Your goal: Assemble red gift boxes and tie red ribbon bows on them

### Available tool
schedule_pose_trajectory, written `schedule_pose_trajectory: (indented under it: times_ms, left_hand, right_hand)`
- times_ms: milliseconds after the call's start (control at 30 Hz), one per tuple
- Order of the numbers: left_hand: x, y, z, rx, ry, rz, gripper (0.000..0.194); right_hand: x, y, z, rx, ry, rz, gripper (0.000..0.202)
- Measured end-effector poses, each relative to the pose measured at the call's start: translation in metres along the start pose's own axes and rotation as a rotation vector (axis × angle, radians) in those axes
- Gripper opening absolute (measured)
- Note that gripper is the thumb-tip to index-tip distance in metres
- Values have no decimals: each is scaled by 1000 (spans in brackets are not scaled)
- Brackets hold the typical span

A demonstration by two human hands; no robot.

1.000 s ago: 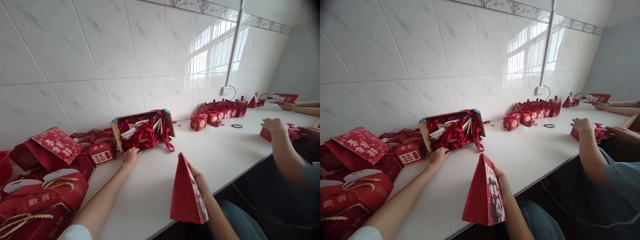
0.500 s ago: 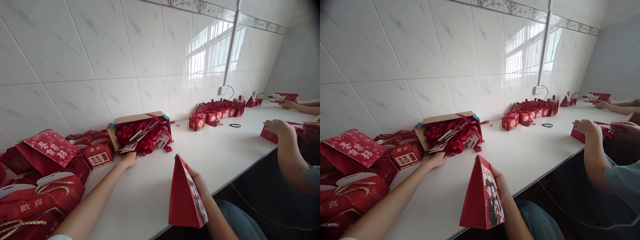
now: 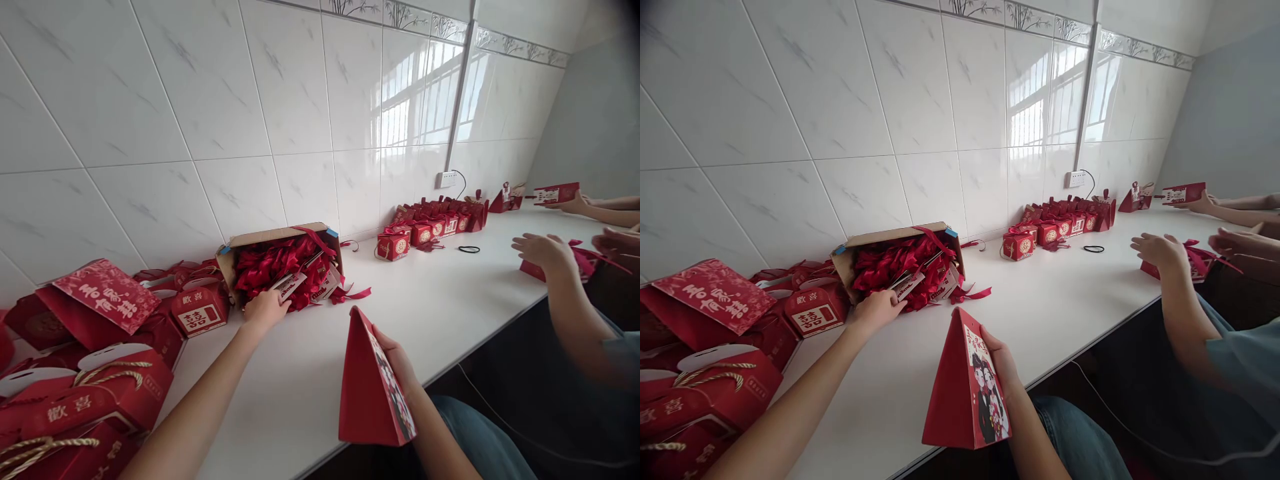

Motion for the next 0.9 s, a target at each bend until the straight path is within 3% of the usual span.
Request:
schedule_pose_trajectory:
  times_ms: [100, 167, 467, 567, 733, 900]
  left_hand:
    - [-4, -1, -5, 32, 57, -194, 35]
    - [-2, -2, -4, 37, 89, -264, 33]
    - [-2, -19, 29, 29, 241, -405, 28]
    - [8, -24, 30, 97, 327, -426, 28]
    - [27, -30, 17, 327, 379, -406, 26]
    - [40, -33, 18, 339, 376, -358, 29]
  right_hand:
    - [0, 0, 1, -19, 2, 8, 51]
    - [0, 0, 1, -33, 8, 0, 49]
    - [-2, 1, 0, -26, -18, -27, 48]
    - [-2, 2, 1, -27, -21, -35, 47]
    - [2, 2, 1, -34, -13, -48, 49]
    - [6, 3, 2, -35, -20, -27, 52]
Point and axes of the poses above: each hand's wrist, its own y-axis away from the middle knuckle, its own x-axis out of the palm, z = x × y, the point moved 5 cm from there along -y, towards the middle knuckle, and after that the axes turned 12 degrees about y, right-handed, at the moved point
